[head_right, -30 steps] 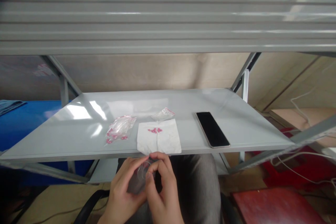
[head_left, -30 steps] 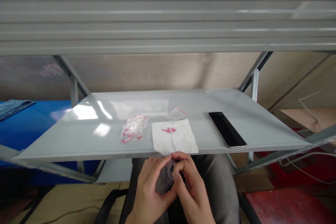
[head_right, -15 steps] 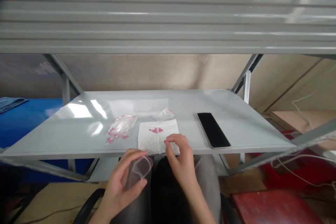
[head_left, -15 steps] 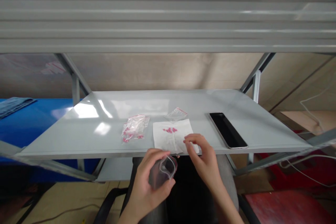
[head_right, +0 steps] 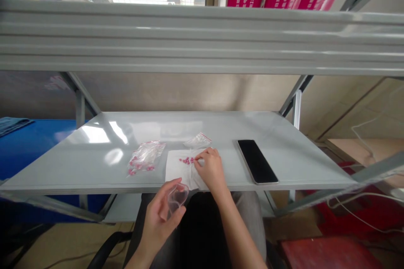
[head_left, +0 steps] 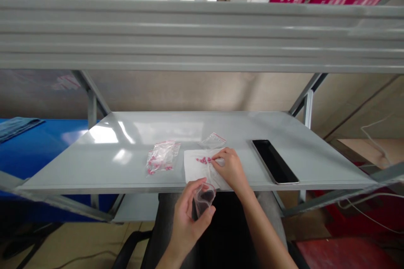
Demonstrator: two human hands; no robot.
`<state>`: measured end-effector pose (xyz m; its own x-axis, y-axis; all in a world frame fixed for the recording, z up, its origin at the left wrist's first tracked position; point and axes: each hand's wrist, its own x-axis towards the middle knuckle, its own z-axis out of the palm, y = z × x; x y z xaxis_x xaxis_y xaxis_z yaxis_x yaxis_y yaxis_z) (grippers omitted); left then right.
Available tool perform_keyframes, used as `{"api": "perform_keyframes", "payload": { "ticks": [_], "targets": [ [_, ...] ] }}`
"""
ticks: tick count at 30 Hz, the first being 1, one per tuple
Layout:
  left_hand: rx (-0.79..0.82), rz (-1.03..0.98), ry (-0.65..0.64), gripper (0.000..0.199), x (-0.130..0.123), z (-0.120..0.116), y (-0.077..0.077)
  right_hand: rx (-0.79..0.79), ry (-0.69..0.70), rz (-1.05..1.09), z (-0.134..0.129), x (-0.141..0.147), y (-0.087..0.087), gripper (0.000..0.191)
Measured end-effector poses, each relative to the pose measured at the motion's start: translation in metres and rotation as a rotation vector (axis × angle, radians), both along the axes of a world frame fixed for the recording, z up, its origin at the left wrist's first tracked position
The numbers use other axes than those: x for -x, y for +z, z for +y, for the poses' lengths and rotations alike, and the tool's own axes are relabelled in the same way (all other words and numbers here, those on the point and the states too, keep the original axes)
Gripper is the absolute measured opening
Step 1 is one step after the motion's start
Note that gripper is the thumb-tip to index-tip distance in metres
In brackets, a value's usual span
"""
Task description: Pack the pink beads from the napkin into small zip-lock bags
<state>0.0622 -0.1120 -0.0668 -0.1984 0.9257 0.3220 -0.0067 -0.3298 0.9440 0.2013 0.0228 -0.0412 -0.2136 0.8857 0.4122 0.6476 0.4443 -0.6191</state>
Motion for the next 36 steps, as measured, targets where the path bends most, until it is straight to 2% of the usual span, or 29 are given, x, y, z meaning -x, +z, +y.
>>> {"api": "perform_keyframes", "payload": {
  "ticks": [3,5,7,9,10,13,16,18,20,22,27,36],
  "targets": [
    [-0.027,0.046,0.059,0.043,-0.003,0.002,0.001,0.006,-0.004,0.043,-0.003,-0.002,0.006,0.012],
    [-0.041,0.074,0.090,0.041,-0.005,0.002,0.003,0.004,0.016,0.085,-0.014,-0.006,0.017,0.011],
    [-0.041,0.091,0.104,0.039,-0.007,0.002,0.006,0.038,0.116,0.167,-0.031,-0.011,0.033,0.008],
    [-0.042,0.093,0.100,0.039,-0.008,0.001,0.009,0.156,0.327,0.329,-0.051,-0.017,0.049,0.007],
    [-0.046,0.090,0.096,0.040,-0.008,0.000,0.009,0.206,0.388,0.363,-0.059,-0.019,0.056,0.007],
    [-0.068,0.062,0.091,0.042,-0.010,-0.001,0.011,0.307,0.487,0.361,-0.073,-0.022,0.065,0.010],
    [-0.060,0.038,0.083,0.040,-0.012,-0.001,0.013,0.317,0.502,0.440,-0.063,-0.023,0.055,0.009],
    [-0.046,0.032,0.083,0.038,-0.013,-0.001,0.014,0.235,0.367,0.451,-0.049,-0.022,0.042,0.010],
    [-0.045,0.025,0.090,0.037,-0.013,-0.002,0.014,0.125,0.160,0.342,-0.032,-0.020,0.028,0.008],
    [-0.053,0.021,0.094,0.037,-0.013,-0.003,0.015,0.071,0.059,0.242,-0.017,-0.015,0.017,0.009],
    [-0.048,0.010,0.097,0.038,-0.012,-0.006,0.014,0.062,0.053,0.138,0.002,-0.002,0.005,0.017],
    [-0.067,0.053,0.088,0.042,-0.011,-0.007,0.013,0.075,0.090,0.023,0.009,0.002,0.002,0.016]
  ]
}}
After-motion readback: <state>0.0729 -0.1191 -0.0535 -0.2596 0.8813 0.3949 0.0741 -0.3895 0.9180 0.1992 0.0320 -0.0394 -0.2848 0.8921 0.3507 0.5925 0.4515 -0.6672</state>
